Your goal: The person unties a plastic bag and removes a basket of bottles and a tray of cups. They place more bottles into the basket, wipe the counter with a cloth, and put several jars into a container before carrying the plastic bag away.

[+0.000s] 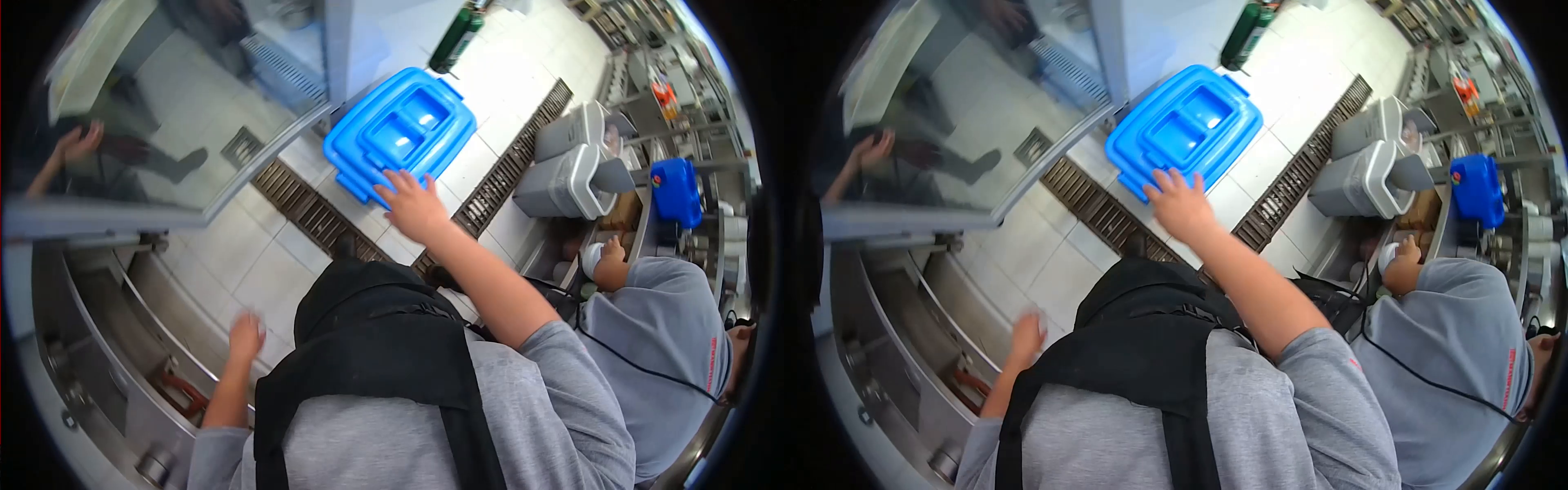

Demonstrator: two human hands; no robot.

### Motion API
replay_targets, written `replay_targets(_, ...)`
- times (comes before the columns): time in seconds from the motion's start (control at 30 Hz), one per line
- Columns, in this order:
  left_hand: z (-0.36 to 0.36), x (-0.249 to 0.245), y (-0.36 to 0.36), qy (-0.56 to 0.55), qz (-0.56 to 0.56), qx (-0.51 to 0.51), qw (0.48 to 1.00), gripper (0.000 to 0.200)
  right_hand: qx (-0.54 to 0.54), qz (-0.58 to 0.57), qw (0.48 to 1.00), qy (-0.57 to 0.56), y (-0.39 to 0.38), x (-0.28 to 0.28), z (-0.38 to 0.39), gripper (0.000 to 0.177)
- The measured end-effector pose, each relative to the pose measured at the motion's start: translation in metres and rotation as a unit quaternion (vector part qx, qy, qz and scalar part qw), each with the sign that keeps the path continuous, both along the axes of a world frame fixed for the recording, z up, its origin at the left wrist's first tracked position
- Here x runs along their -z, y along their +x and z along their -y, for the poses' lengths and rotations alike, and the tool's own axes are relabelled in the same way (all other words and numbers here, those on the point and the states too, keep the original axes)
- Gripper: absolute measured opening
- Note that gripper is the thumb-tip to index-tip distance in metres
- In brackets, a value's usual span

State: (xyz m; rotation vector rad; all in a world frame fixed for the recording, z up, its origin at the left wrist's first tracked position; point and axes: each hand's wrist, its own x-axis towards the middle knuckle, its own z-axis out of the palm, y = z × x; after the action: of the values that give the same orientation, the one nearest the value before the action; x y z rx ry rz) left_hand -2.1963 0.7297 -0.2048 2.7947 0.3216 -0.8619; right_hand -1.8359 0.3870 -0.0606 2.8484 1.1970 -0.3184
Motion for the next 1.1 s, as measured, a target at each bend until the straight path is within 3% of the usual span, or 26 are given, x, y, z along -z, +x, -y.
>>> replay_targets(0.03, 0.012, -0.036, 0.106, -0.017, 0.241, 0.028, 0.97, 0.049, 0.04, 0.01, 0.999, -0.036, 0.03, -0.004, 0.024, 0.057)
replay_targets(0.1, 0.068, -0.168, 0.303, -0.06, 0.449, 0.114, 0.884, 0.057, 0.144, 0.005, 0.985, -0.095, 0.1, -0.035, 0.083, 0.06)
replay_targets(0.2, 0.14, -0.296, 0.484, -0.042, 0.596, 0.22, 0.771, 0.063, 0.298, 0.077, 0.943, -0.13, 0.183, -0.08, 0.187, 0.057)
replay_targets(0.3, 0.19, -0.335, 0.609, -0.008, 0.638, 0.239, 0.732, 0.068, 0.386, 0.095, 0.904, -0.155, 0.227, -0.107, 0.278, 0.059)
replay_targets(0.37, 0.213, -0.338, 0.666, 0.149, 0.639, 0.216, 0.723, 0.058, 0.413, 0.092, 0.891, -0.168, 0.251, -0.101, 0.332, 0.06)
replay_targets(0.4, 0.219, -0.335, 0.691, 0.153, 0.635, 0.214, 0.726, 0.058, 0.406, 0.093, 0.891, -0.178, 0.265, -0.093, 0.358, 0.059)
replay_targets(0.47, 0.226, -0.322, 0.745, 0.109, 0.563, 0.144, 0.807, 0.069, 0.416, 0.08, 0.889, -0.174, 0.297, -0.066, 0.415, 0.058)
replay_targets(0.5, 0.227, -0.31, 0.766, 0.141, 0.613, 0.135, 0.766, 0.077, 0.432, 0.066, 0.885, -0.161, 0.313, -0.05, 0.447, 0.057)
replay_targets(0.63, 0.228, -0.268, 0.841, 0.282, 0.603, 0.039, 0.746, 0.072, 0.531, -0.01, 0.844, -0.073, 0.325, 0.076, 0.627, 0.058)
replay_targets(0.7, 0.226, -0.254, 0.853, 0.38, 0.559, -0.011, 0.737, 0.081, 0.597, -0.106, 0.779, -0.162, 0.296, 0.084, 0.648, 0.055)
replay_targets(0.73, 0.223, -0.248, 0.855, 0.404, 0.551, -0.019, 0.73, 0.082, 0.585, -0.142, 0.781, -0.166, 0.262, 0.122, 0.693, 0.054)
replay_targets(0.77, 0.219, -0.245, 0.856, 0.426, 0.546, -0.027, 0.721, 0.084, 0.593, -0.188, 0.764, -0.17, 0.239, 0.124, 0.702, 0.051)
replay_targets(0.8, 0.217, -0.243, 0.857, 0.434, 0.551, -0.015, 0.713, 0.085, 0.619, -0.267, 0.713, -0.196, 0.227, 0.128, 0.708, 0.048)
replay_targets(0.93, 0.216, -0.244, 0.859, 0.453, 0.569, 0.02, 0.686, 0.09, 0.595, -0.374, 0.677, -0.218, 0.222, 0.113, 0.689, 0.054)
replay_targets(1.07, 0.228, -0.248, 0.864, 0.472, 0.572, 0.028, 0.67, 0.091, 0.61, -0.395, 0.679, -0.104, 0.304, 0.103, 0.68, 0.06)
replay_targets(1.1, 0.239, -0.245, 0.867, 0.472, 0.573, 0.022, 0.67, 0.091, 0.579, -0.363, 0.724, -0.095, 0.342, 0.093, 0.672, 0.059)
